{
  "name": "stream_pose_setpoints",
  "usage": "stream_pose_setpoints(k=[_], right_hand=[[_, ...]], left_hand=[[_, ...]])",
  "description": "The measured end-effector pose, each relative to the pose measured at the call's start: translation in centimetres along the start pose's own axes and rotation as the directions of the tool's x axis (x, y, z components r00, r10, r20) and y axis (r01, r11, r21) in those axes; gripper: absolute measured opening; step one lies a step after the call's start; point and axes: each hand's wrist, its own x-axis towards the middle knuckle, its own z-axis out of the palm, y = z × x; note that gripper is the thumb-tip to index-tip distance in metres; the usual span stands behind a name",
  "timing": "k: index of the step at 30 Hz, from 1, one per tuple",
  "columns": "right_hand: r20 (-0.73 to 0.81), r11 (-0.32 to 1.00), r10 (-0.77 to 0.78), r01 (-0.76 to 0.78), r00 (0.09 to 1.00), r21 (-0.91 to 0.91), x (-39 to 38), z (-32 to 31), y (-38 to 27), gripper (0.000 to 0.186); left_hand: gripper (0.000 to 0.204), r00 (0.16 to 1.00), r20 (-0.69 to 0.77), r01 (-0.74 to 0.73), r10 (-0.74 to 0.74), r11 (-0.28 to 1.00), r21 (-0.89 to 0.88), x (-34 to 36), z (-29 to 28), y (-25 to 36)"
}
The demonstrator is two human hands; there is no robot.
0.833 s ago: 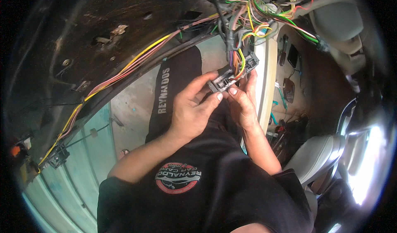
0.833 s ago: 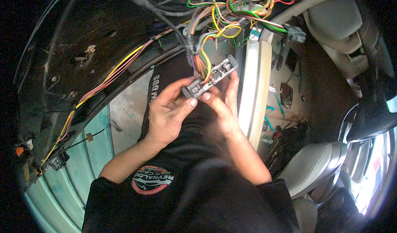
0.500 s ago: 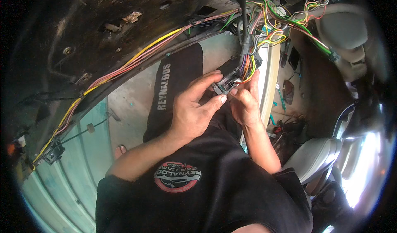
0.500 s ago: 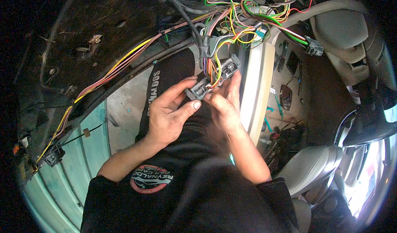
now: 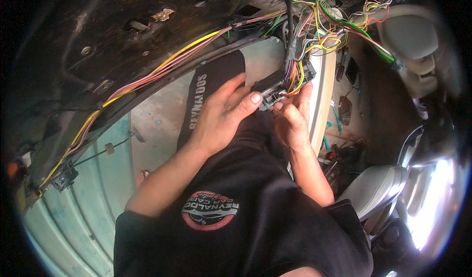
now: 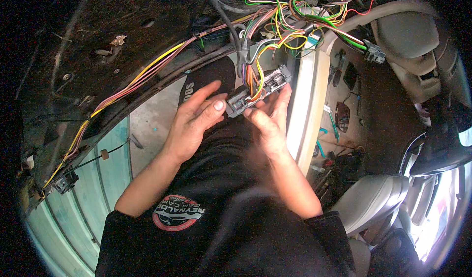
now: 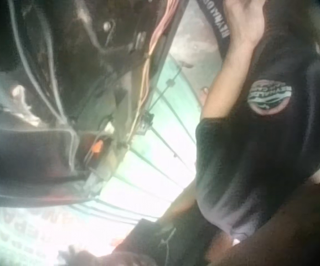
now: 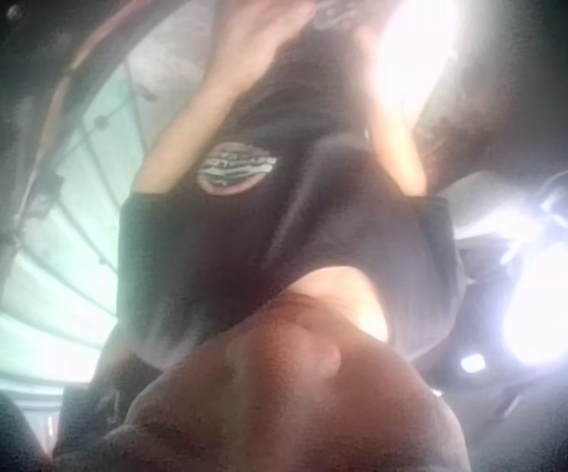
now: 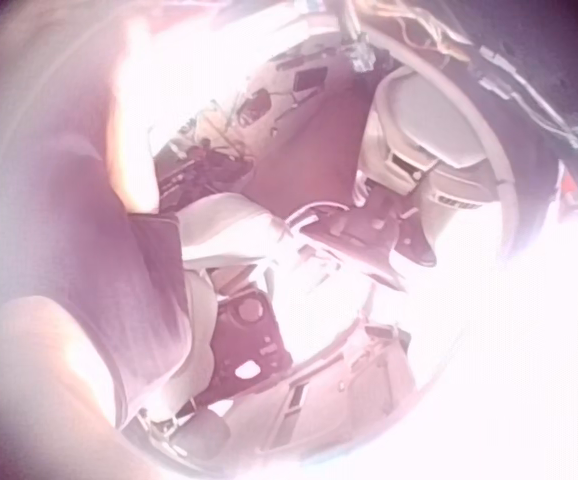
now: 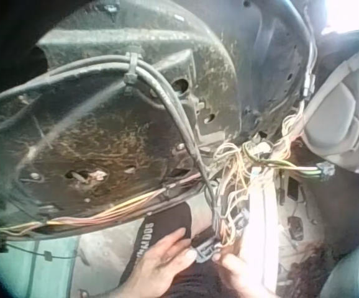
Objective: The person works on a car's electrical system, specifically focusing on a black control module and a bundle of multicolored wires. They use a green-handled tool to manipulate pins and connectors within the module, repeatedly inserting and removing wires to establish connections.
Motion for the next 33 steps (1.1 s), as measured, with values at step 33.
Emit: stream_pose_setpoints(k=[33], right_hand=[[0.403,0.105,-0.529,0.529,0.747,-0.842,2.6,1.9,-2.8,0.031]], left_hand=[[0.078,0.920,-0.143,-0.316,0.365,0.906,0.282,0.0,1.1,-2.2]])
